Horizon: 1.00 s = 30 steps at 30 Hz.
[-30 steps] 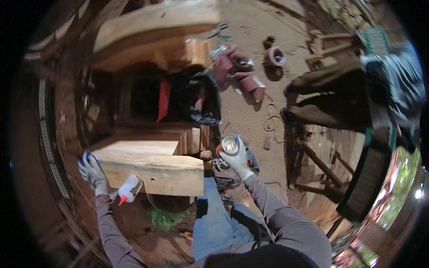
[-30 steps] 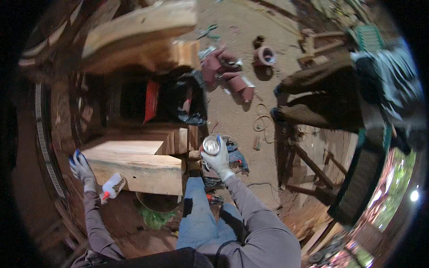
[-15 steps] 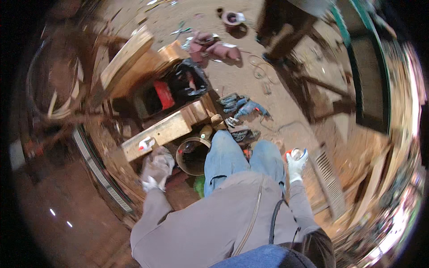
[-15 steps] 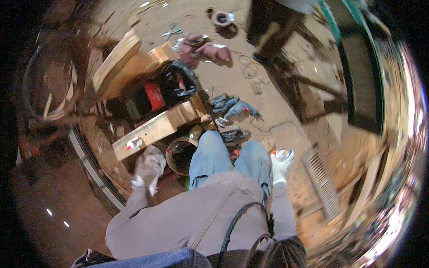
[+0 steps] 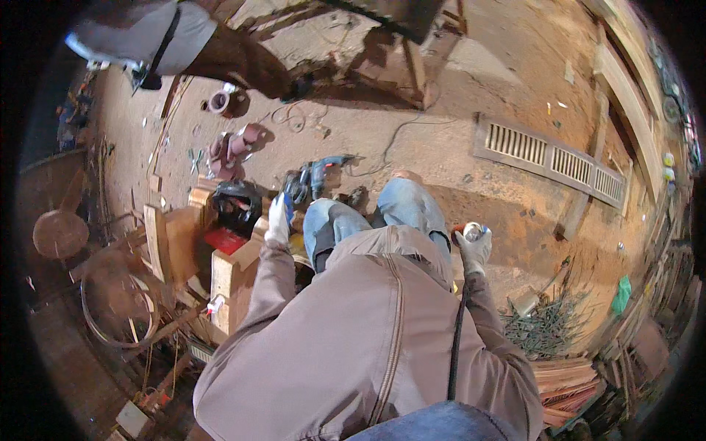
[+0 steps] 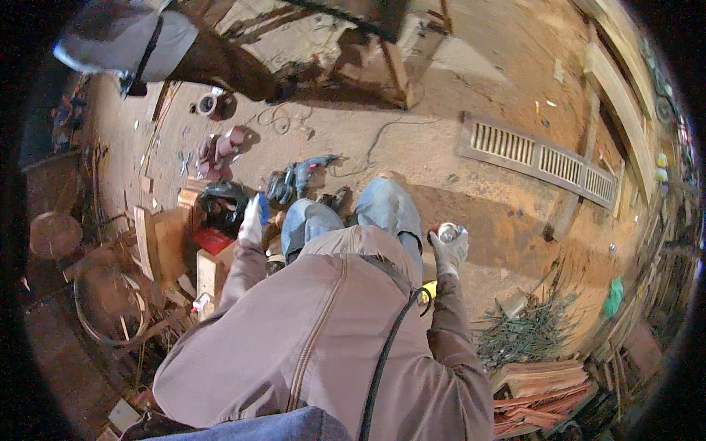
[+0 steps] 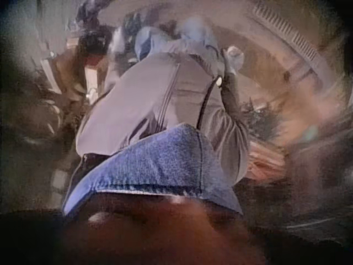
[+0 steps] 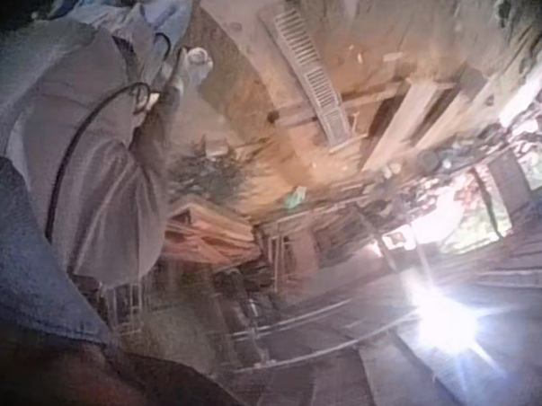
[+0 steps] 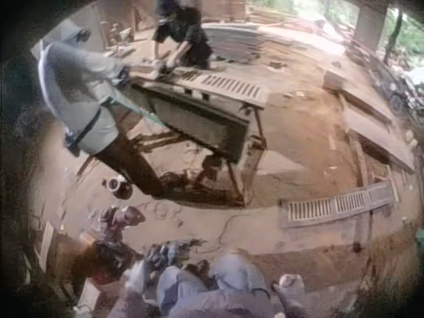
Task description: The person mixes a yellow powder with a liquid in a yellow container using a small bottle and a brush. They repeatedly pour liquid into the powder, stir the mixture, and scrape the sides of the container.
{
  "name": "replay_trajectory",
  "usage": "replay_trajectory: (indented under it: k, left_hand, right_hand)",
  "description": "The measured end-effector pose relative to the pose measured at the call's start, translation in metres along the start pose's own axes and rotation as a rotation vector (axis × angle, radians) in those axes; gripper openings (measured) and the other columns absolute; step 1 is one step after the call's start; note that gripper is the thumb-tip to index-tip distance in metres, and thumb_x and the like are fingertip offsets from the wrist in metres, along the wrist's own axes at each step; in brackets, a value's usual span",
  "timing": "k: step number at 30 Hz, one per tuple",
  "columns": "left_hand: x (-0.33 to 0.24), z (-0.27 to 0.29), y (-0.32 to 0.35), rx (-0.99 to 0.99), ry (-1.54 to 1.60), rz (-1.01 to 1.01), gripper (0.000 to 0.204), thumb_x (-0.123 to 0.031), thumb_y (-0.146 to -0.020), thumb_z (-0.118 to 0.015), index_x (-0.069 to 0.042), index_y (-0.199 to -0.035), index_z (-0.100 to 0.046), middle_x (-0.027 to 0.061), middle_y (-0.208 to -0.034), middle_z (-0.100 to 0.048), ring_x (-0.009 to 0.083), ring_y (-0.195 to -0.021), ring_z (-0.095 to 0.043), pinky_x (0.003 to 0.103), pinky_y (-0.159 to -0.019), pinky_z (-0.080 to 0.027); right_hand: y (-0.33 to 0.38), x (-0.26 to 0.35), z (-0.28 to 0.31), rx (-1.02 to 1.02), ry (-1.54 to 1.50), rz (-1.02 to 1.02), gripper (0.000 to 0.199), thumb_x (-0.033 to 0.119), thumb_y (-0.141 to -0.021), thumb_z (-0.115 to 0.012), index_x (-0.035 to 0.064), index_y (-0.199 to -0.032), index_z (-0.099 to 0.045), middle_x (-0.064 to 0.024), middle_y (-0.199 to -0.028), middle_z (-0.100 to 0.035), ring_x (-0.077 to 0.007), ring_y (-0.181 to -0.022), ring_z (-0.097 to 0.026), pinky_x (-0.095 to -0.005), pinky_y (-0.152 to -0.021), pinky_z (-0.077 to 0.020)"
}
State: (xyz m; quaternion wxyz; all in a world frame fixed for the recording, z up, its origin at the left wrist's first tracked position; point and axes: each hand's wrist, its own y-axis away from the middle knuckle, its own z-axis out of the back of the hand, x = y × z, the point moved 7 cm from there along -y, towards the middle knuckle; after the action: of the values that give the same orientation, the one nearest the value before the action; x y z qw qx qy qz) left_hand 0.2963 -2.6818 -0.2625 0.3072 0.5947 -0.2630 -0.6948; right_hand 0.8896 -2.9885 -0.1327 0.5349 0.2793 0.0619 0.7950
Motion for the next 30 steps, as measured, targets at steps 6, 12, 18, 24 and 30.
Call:
replay_trajectory:
  k: [6, 12, 18, 24, 30]
  left_hand:
    - [-0.165, -0.232, 0.024, 0.208, -0.035, -0.214, 0.031, -0.037, -0.100, -0.062, -0.014, -0.121, -0.067, 0.0000, -0.101, -0.069, 0.0105, -0.085, -0.061, 0.027, -0.068, -0.046]
    - [-0.192, -0.423, 0.092, 0.495, -1.166, -0.700, 0.044, -0.039, -0.096, -0.059, -0.007, -0.125, -0.065, 0.0136, -0.121, -0.070, 0.0346, -0.109, -0.066, 0.041, -0.093, -0.051]
    - [-0.228, -0.556, 0.137, 0.827, -1.560, -0.685, 0.060, -0.055, -0.093, -0.053, -0.014, -0.136, -0.059, 0.0176, -0.139, -0.058, 0.0369, -0.128, -0.055, 0.048, -0.107, -0.045]
    - [-0.278, -0.718, 0.071, 0.869, -1.653, -0.633, 0.062, -0.055, -0.094, -0.052, -0.011, -0.138, -0.058, 0.0182, -0.141, -0.057, 0.0366, -0.132, -0.052, 0.046, -0.112, -0.040]
    - [-0.406, -0.877, 0.021, 0.652, -1.639, -0.687, 0.061, -0.053, -0.095, -0.052, -0.010, -0.138, -0.056, 0.0170, -0.140, -0.057, 0.0366, -0.130, -0.053, 0.048, -0.110, -0.041]
  right_hand:
    - [-0.012, -0.129, 0.092, -0.237, -0.166, -0.232, 0.098, 0.044, -0.065, -0.092, -0.0003, -0.140, -0.049, -0.0228, -0.138, -0.057, -0.0370, -0.128, -0.055, -0.0451, -0.104, -0.0460]
    - [-0.023, -0.123, 0.131, -0.490, -0.263, -0.393, 0.090, 0.043, -0.064, -0.093, -0.0011, -0.132, -0.054, -0.0198, -0.127, -0.062, -0.0354, -0.121, -0.059, -0.0448, -0.100, -0.0472]
    - [-0.147, -0.039, 0.156, -0.356, -0.233, -0.178, 0.091, 0.048, -0.067, -0.090, 0.0000, -0.135, -0.054, -0.0203, -0.127, -0.062, -0.0368, -0.119, -0.058, -0.0459, -0.101, -0.0465]
    - [-0.364, 0.060, 0.214, -0.410, -0.059, 0.129, 0.098, 0.054, -0.066, -0.089, 0.0011, -0.139, -0.051, -0.0189, -0.129, -0.061, -0.0371, -0.123, -0.055, -0.0489, -0.103, -0.0430]
    - [-0.531, 0.071, 0.239, -0.280, 0.024, 0.117, 0.095, 0.051, -0.063, -0.090, 0.0032, -0.136, -0.051, -0.0184, -0.127, -0.061, -0.0378, -0.119, -0.057, -0.0475, -0.100, -0.0460]
